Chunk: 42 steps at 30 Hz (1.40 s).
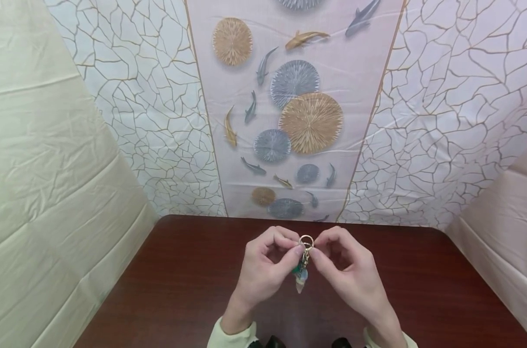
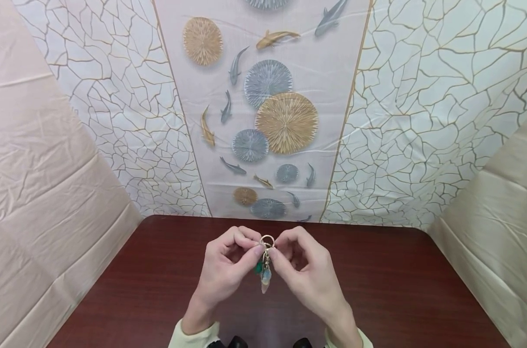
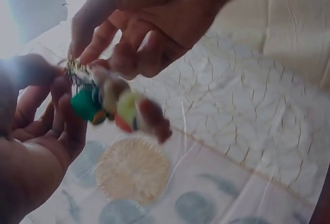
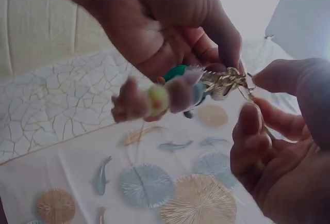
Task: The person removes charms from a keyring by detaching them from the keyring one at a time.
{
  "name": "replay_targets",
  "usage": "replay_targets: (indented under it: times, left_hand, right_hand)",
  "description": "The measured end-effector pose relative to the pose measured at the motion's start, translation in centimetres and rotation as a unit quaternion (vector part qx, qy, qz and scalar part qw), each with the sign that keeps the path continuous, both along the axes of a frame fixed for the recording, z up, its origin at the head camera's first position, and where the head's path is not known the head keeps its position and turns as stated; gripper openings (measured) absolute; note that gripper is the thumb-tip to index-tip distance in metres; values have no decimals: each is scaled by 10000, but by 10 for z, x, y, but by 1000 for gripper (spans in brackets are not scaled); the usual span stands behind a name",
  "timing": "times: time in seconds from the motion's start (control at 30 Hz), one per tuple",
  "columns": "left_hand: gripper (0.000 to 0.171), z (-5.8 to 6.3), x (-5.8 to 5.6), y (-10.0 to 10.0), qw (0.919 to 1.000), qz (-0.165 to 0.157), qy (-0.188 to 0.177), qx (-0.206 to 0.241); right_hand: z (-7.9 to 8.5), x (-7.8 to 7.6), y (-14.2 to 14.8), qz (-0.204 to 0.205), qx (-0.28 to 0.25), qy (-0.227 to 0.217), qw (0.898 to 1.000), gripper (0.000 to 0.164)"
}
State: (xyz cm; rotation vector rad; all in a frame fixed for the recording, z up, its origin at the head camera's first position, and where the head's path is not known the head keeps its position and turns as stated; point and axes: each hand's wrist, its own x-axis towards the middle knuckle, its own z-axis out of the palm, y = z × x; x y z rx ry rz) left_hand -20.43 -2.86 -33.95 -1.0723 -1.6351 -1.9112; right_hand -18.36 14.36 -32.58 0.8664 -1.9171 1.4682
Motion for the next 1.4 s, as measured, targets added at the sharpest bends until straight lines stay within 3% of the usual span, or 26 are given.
replay_targets:
  times: [0.07,0.2,0.33,0.5,0.63,0.7,0.9,1.0,1.2,1.4]
  left_hand:
    - [7,-1,-1,2,9993,345,123,0]
    - [9,-2,-2,4,9957,751,539,-98]
    - [11,-2,-4,4,9913,938,888,-234]
    - [14,-2,-6,4,9800,1310,1473,-280]
    - [14,-2,-6,5,9718,1481,1816,-248]
    - [15,-2,-7,4,9716,1459,1835,-305]
    - [12,-1,-8,-1,9830,939,1505,-467]
    - [12,0,-8,-3,9848,842,1434,-507]
    - [9,2,-7,-2,9801,1095,1552,-578]
    - [3,3,-6,-2,9691,1658,1703,-657]
  right_hand:
    - [0,0,0,-419,325,-501,9973,21]
    - [-1,-3,0,-180,521,-1021,9932,14]
    - [-1,-4,-2,181,147,-1326,9909,13]
    - [-1,-4,-7,519,-536,-1912,9787,8]
    - [-3,-5,-9,913,-753,-1956,9735,11]
    - [-4,-6,-8,1116,-835,-1954,9708,12]
    - [-6,-11,-3,1620,-940,-2125,9591,23]
    - [-6,-13,-2,1790,-950,-2143,9555,24]
    - [-7,-14,-5,2028,-1297,-2151,9465,27]
    - [-8,-13,-9,2043,-1608,-2120,9421,30]
